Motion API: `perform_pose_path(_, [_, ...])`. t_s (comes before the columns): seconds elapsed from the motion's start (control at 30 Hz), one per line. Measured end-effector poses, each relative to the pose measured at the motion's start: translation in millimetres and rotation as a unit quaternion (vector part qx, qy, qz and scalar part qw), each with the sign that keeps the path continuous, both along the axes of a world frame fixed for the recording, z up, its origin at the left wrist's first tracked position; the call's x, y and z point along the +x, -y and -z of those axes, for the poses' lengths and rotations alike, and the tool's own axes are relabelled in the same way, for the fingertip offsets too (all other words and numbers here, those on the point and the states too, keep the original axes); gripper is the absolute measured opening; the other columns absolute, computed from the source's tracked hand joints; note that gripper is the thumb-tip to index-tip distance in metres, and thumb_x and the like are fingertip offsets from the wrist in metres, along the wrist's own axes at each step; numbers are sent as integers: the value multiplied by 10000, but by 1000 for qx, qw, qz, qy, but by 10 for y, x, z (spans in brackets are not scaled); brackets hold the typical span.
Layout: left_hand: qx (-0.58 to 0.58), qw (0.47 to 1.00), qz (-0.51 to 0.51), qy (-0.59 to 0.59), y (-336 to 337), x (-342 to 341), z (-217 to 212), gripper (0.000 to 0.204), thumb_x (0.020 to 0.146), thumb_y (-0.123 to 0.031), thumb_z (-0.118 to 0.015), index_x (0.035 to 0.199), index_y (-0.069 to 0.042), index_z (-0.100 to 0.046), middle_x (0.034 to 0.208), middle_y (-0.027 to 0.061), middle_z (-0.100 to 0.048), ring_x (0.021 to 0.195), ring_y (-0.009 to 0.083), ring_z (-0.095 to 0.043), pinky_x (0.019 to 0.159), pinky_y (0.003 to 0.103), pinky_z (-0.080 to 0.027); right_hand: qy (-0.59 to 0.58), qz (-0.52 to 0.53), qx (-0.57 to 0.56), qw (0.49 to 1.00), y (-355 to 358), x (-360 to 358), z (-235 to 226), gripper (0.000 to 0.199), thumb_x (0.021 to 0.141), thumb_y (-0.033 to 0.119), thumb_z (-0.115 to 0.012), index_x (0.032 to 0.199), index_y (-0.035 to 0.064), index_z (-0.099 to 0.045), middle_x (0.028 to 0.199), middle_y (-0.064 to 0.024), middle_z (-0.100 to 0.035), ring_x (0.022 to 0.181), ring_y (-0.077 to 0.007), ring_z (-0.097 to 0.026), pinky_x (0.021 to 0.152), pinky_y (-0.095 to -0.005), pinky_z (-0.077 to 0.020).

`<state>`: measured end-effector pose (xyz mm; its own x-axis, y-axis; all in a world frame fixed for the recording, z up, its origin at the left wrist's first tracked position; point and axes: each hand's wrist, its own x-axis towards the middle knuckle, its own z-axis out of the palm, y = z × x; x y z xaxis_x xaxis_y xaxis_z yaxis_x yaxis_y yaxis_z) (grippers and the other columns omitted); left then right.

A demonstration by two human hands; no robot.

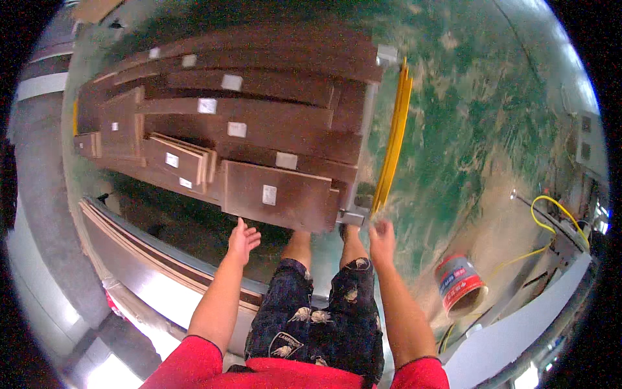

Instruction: The person sorts and stacks various wooden panels and planks in a workshop. They move pieces from a large work table to a designated stacking area, organizing them by size and type.

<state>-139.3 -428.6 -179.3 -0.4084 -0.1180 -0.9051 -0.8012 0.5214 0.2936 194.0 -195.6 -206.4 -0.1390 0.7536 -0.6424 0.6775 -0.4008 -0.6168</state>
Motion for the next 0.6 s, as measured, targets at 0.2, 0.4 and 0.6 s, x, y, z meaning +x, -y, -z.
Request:
perform_pose_path(0.2, [12,945,319,-66,172,55,-905,356,926,-395,-586,950,-40,-576,836,66,-612,745,159,-589,637,298,-482,118,-36,-39,992,1223,1978,-1012,405,733,101,-708,1087,-28,-561,1052,-178,-619,958,-276,-618,833,-377,-492])
perform_pose_path(0.4, [151,905,392,73,-269,-208,-1045,150,913,-238,-563,921,-97,-511,693,35,-490,540,150,-467,443,290,-361,227,134,58,963,2038,2773,-2296,269,719,247,-650,833,4,-658,893,-204,-667,844,-330,-638,761,-422,-496])
perform_pose_path(0.6, [53,845,529,57,-1712,-179,-1013,179,942,-221,-525,934,-75,-421,722,90,-488,485,215,-501,389,402,-384,173,443,130,870,2588,2354,-3129,239,753,259,-630,770,22,-644,711,-158,-631,679,-288,-631,618,-395,-479])
